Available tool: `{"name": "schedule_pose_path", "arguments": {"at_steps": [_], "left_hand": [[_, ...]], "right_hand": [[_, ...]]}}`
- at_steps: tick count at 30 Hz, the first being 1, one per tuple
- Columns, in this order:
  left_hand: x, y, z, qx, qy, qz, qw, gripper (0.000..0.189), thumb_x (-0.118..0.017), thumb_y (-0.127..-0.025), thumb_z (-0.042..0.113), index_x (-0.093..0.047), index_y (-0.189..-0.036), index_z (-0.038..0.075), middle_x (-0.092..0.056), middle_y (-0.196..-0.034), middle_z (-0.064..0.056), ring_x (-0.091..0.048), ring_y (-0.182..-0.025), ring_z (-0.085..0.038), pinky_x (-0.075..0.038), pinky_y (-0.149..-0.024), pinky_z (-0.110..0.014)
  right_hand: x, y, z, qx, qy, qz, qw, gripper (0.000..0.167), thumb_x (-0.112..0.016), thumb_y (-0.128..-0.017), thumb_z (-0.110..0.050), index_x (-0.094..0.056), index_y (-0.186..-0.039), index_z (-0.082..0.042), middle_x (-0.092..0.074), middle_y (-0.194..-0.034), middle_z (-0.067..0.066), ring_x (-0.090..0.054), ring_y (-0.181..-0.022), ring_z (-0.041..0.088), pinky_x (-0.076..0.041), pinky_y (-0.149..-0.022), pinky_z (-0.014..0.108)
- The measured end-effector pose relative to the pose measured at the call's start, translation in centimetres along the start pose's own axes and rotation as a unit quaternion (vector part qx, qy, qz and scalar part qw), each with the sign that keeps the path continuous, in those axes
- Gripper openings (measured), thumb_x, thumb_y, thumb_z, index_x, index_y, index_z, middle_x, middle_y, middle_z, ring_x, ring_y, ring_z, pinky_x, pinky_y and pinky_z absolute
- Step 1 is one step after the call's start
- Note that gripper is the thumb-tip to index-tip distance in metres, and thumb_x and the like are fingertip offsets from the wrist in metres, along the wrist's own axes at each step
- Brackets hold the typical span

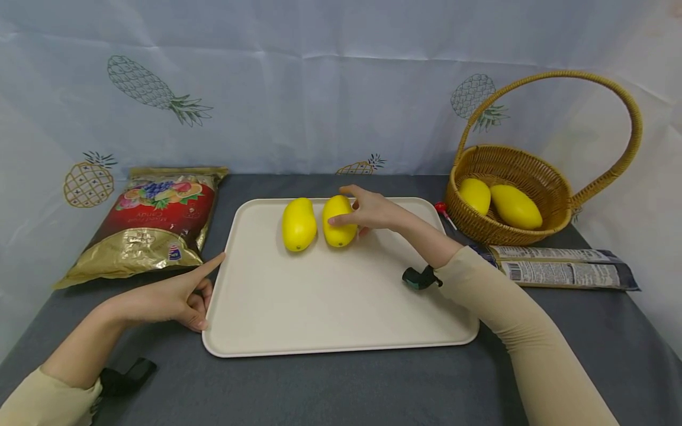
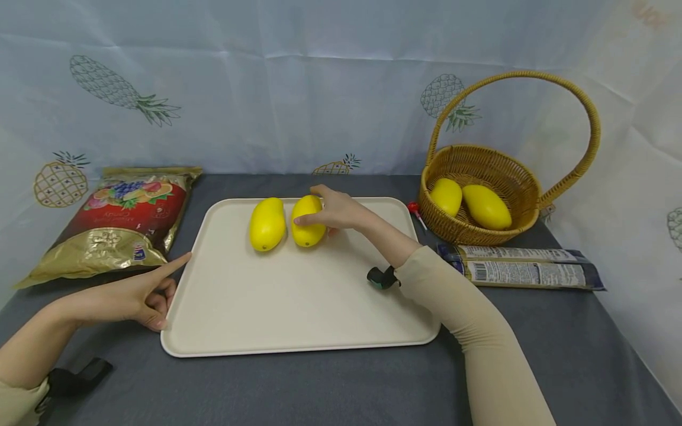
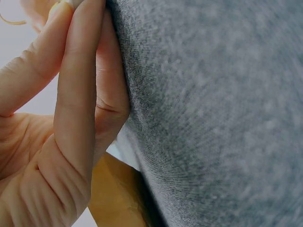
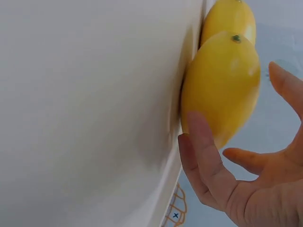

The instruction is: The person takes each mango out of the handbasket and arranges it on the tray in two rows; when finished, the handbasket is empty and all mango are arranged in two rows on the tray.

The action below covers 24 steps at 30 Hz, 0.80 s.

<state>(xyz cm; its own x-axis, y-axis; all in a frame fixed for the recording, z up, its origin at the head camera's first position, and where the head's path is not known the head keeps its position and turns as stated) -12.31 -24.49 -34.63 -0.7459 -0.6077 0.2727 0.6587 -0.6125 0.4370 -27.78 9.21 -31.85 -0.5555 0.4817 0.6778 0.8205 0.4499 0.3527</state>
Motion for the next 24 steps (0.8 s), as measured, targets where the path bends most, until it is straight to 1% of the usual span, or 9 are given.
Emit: {"name": "schedule_pose_path", "arguments": {"at_steps": [5,7,11,14,17,20,24], "left_hand": [[0.0,0.0,0.0,-0.003,0.002,-0.001,1.0000,0.121,-0.073,-0.083,0.007,0.024,-0.155,0.016,-0.045,-0.092,-0.012,-0.055,-0.067,-0.009,-0.053,-0.067,-0.027],[-0.1,0.0,0.0,-0.006,0.002,-0.003,1.0000,0.121,-0.073,-0.083,0.006,0.024,-0.155,0.016,-0.045,-0.092,-0.012,-0.055,-0.067,-0.009,-0.053,-0.067,-0.028],[-0.2,0.0,0.0,-0.008,-0.001,-0.005,1.0000,0.120,-0.072,-0.084,0.006,0.024,-0.155,0.017,-0.045,-0.093,-0.012,-0.055,-0.067,-0.009,-0.054,-0.067,-0.028],[-0.2,0.0,0.1,-0.009,-0.003,-0.005,0.9999,0.120,-0.072,-0.084,0.006,0.023,-0.156,0.017,-0.045,-0.093,-0.013,-0.055,-0.067,-0.009,-0.054,-0.067,-0.028],[-0.2,0.0,0.1,-0.007,-0.004,-0.004,1.0000,0.120,-0.072,-0.083,0.006,0.023,-0.156,0.017,-0.045,-0.092,-0.013,-0.055,-0.067,-0.009,-0.054,-0.067,-0.029],[-0.2,0.0,0.1,-0.006,-0.005,-0.003,1.0000,0.119,-0.072,-0.083,0.005,0.022,-0.156,0.017,-0.046,-0.092,-0.013,-0.056,-0.067,-0.010,-0.054,-0.067,-0.029],[-0.2,0.0,0.1,-0.008,-0.005,-0.003,1.0000,0.118,-0.071,-0.084,0.004,0.022,-0.156,0.016,-0.046,-0.093,-0.014,-0.057,-0.067,-0.011,-0.054,-0.067,-0.029]], "right_hand": [[1.1,0.7,0.0,-0.004,0.008,0.018,0.9998,0.092,-0.070,-0.084,-0.056,-0.021,-0.157,-0.028,-0.041,-0.151,0.015,-0.069,-0.099,0.026,-0.060,-0.080,0.036],[1.8,1.0,0.0,-0.002,0.003,0.027,0.9996,0.090,-0.069,-0.085,-0.055,-0.022,-0.157,-0.028,-0.041,-0.150,0.015,-0.070,-0.100,0.028,-0.059,-0.083,0.039],[3.3,1.8,0.2,0.003,-0.020,0.045,0.9988,0.085,-0.069,-0.087,-0.051,-0.025,-0.156,-0.028,-0.039,-0.152,0.016,-0.068,-0.108,0.034,-0.058,-0.088,0.044],[4.6,2.5,0.3,0.010,-0.032,0.057,0.9978,0.081,-0.068,-0.089,-0.046,-0.026,-0.156,-0.025,-0.037,-0.154,0.017,-0.066,-0.113,0.038,-0.056,-0.091,0.047],[5.8,3.3,0.5,0.017,-0.041,0.071,0.9965,0.076,-0.067,-0.091,-0.042,-0.030,-0.154,-0.023,-0.038,-0.153,0.017,-0.064,-0.115,0.038,-0.056,-0.093,0.046],[7.0,4.2,0.8,0.025,-0.039,0.089,0.9950,0.071,-0.066,-0.092,-0.041,-0.034,-0.153,-0.022,-0.041,-0.151,0.015,-0.064,-0.116,0.035,-0.056,-0.093,0.045],[8.5,5.3,1.2,0.034,-0.040,0.108,0.9928,0.068,-0.065,-0.093,-0.040,-0.035,-0.152,-0.020,-0.041,-0.151,0.015,-0.058,-0.123,0.033,-0.055,-0.095,0.045]]}}
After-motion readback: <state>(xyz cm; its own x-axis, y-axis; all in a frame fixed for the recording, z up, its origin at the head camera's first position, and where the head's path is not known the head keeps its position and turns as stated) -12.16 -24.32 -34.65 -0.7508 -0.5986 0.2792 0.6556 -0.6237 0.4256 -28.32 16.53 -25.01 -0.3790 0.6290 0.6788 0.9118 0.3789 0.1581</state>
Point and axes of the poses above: each hand's wrist, its own y-axis away from the middle knuckle, its own x-axis out of the back of the hand, z = x × y, the point moved 4 cm from there along -y, towards the middle knuckle
